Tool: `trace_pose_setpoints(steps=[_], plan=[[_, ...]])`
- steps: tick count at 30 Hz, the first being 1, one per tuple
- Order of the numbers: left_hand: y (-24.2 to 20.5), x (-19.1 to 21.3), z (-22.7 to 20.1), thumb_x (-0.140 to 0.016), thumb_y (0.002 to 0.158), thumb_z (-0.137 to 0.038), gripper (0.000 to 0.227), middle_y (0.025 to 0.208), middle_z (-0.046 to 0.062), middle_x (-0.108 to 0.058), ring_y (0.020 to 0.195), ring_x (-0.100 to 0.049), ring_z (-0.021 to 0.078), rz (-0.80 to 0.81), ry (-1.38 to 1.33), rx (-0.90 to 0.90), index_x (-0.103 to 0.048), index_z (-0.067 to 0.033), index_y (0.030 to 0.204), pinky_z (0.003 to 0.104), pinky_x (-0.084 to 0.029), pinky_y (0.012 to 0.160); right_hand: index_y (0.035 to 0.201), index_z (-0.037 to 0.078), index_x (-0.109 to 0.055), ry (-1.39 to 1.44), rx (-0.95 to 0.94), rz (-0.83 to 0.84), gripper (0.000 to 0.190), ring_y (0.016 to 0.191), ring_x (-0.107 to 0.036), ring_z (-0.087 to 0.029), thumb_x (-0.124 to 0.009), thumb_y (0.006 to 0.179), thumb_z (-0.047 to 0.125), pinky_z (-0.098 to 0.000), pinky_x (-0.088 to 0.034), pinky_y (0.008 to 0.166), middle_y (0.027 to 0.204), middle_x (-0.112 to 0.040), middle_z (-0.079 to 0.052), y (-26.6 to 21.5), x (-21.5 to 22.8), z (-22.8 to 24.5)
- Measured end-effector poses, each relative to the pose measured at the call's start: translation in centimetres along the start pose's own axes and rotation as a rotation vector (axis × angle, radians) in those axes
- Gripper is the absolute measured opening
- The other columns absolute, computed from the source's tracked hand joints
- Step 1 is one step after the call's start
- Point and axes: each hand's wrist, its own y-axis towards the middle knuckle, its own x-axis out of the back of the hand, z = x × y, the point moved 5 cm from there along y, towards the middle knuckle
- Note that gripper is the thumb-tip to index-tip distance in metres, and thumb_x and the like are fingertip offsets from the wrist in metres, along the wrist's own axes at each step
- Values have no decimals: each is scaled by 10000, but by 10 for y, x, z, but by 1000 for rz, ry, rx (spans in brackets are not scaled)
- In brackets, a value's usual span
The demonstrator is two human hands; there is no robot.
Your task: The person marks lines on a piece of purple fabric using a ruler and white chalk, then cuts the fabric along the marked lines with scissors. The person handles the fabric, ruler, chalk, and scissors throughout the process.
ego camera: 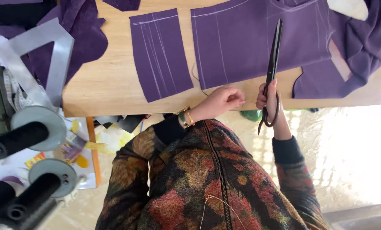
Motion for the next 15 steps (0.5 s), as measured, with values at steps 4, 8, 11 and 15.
trace_pose_setpoints(steps=[4,8,11,15], plan=[[95,10,-20,-649,960,-97,50,915,49,-610,835,-610,206,-229,-5,-218,-686,-105,992,361,-528,760,1018,109,-469,3,87,20,613,474,-230,2,-277,1042,691,-147,-211,406,690,-210,77,1,24,17],[129,12,-26,-639,1024,-182,196,1183,75,-598,1090,-660,267,-442,186,-337,-627,-130,1212,404,-603,924,1063,63,-478,-135,183,35,585,545,-297,7,-296,1085,618,-143,-264,438,783,-236,106,3,42,44],[98,-25,-11,-616,1043,-224,330,1336,184,-569,1257,-620,336,-267,385,-139,-594,-72,1336,476,-542,1056,1102,53,-513,-328,283,40,563,536,-371,-27,-313,1118,579,-179,-299,448,775,-318,73,19,57,52],[32,-71,37,-677,992,-216,308,1330,200,-631,1382,-503,404,53,668,-61,-693,-15,1225,443,-444,1142,1047,92,-554,-628,359,28,435,531,-477,-75,-439,1150,498,-219,-355,478,687,-442,37,46,64,64]])
